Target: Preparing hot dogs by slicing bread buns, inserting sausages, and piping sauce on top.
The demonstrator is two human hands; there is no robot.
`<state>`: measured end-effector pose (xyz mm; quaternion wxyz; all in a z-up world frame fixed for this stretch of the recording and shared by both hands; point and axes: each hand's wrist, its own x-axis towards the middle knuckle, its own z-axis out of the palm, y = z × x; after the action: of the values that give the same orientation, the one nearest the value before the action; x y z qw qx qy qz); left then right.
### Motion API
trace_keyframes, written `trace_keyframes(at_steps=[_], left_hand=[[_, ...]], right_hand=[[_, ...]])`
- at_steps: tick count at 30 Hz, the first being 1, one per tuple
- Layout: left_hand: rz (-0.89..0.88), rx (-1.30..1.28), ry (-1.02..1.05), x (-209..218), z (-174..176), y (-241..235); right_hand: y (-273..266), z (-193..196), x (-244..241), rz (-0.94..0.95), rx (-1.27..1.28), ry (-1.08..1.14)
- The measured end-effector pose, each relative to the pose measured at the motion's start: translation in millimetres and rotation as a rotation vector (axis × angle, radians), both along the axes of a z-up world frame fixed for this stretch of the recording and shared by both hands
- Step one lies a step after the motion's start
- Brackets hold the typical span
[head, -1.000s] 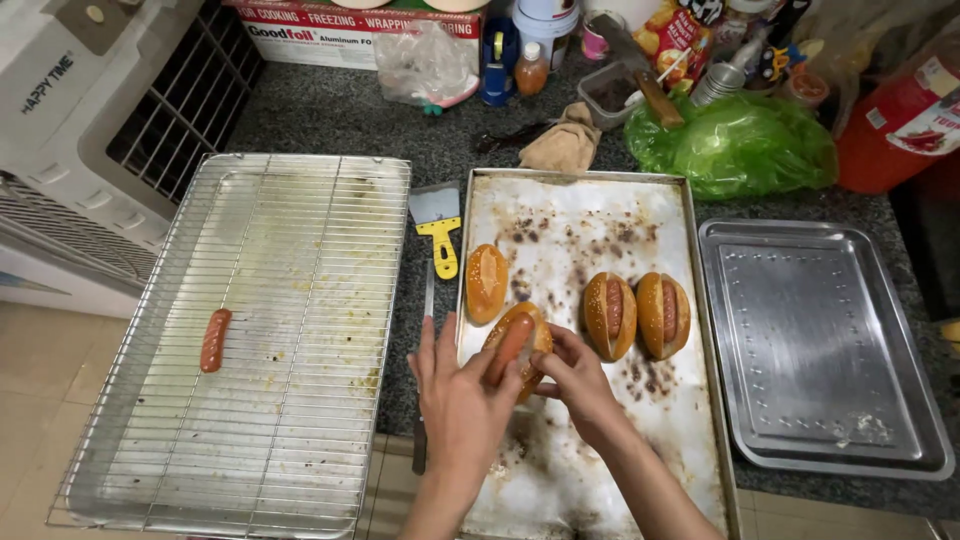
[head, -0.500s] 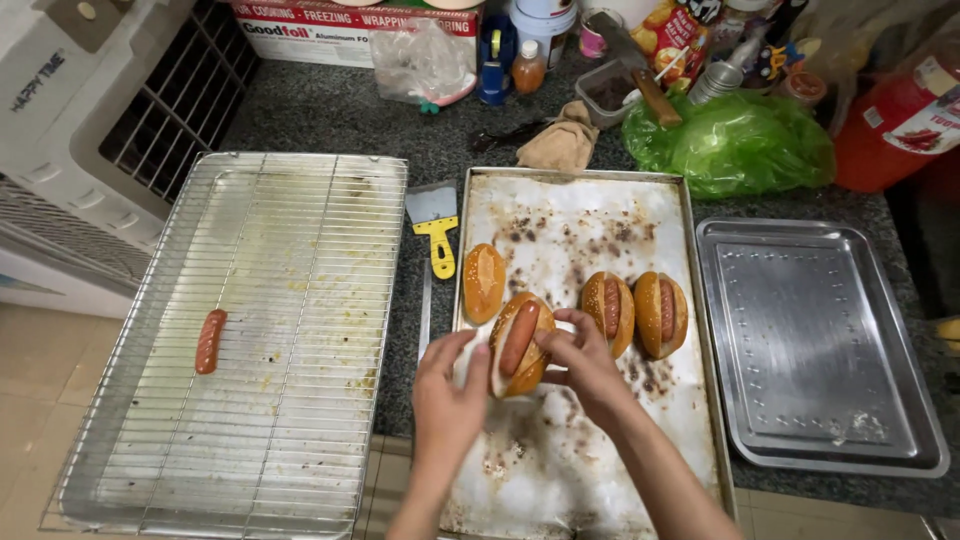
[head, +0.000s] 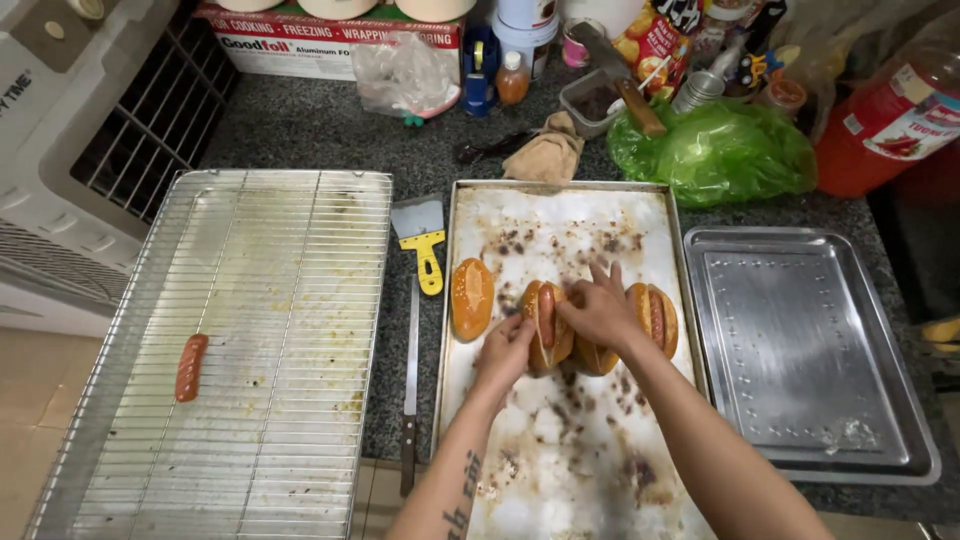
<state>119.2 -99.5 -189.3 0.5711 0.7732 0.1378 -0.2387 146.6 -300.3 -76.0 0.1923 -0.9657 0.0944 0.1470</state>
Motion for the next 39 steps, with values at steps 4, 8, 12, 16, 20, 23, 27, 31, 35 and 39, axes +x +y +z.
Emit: trace_keyframes(at_steps=[4,8,12,16,20,23,27,31,35,39], left_hand=[[-0.138,0.142,0.019,-10.2,20.2,17.7],[0.011,-0.089,-0.235,-48.1,111.3,91.8],[0.259,0.239,-0.506,-40.8,98.5,219.8],[0.437,0.859,-0.627,-42.9,140.7,375.5],[0.463,1.272,-0.458,-42.2,62.3,491.0],[0.381,1.280,-0.294,-40.5,56.2,512.4],[0.275,1.228,-0.108,-30.6,41.6,518.6],[0.236,1.166,0.010,-21.5,49.0,523.6],[0.334,0.995,0.043,-28.2,129.5,475.9],[0.409,0.633,0.014,-45.0,199.6,412.5]], right_hand=[[-8.9,-32.4,7.2,0.021,-0.069,0.004],[13.9,-30.9,1.4,0.094,0.022,-0.617],[71.4,-22.2,20.5,-0.184,0.541,-0.339],[125.8,-29.4,36.9,-0.205,0.604,-0.097],[156.3,-47.8,45.3,-0.209,0.492,-0.137],[177.8,-14.8,37.5,-0.289,0.394,-0.031],[181.7,-21.1,48.2,-0.492,0.563,0.068],[185.4,-9.0,48.0,-0.609,0.748,0.069],[199.0,45.4,25.5,-0.662,0.904,0.142],[197.9,40.7,29.1,-0.597,0.932,0.158]])
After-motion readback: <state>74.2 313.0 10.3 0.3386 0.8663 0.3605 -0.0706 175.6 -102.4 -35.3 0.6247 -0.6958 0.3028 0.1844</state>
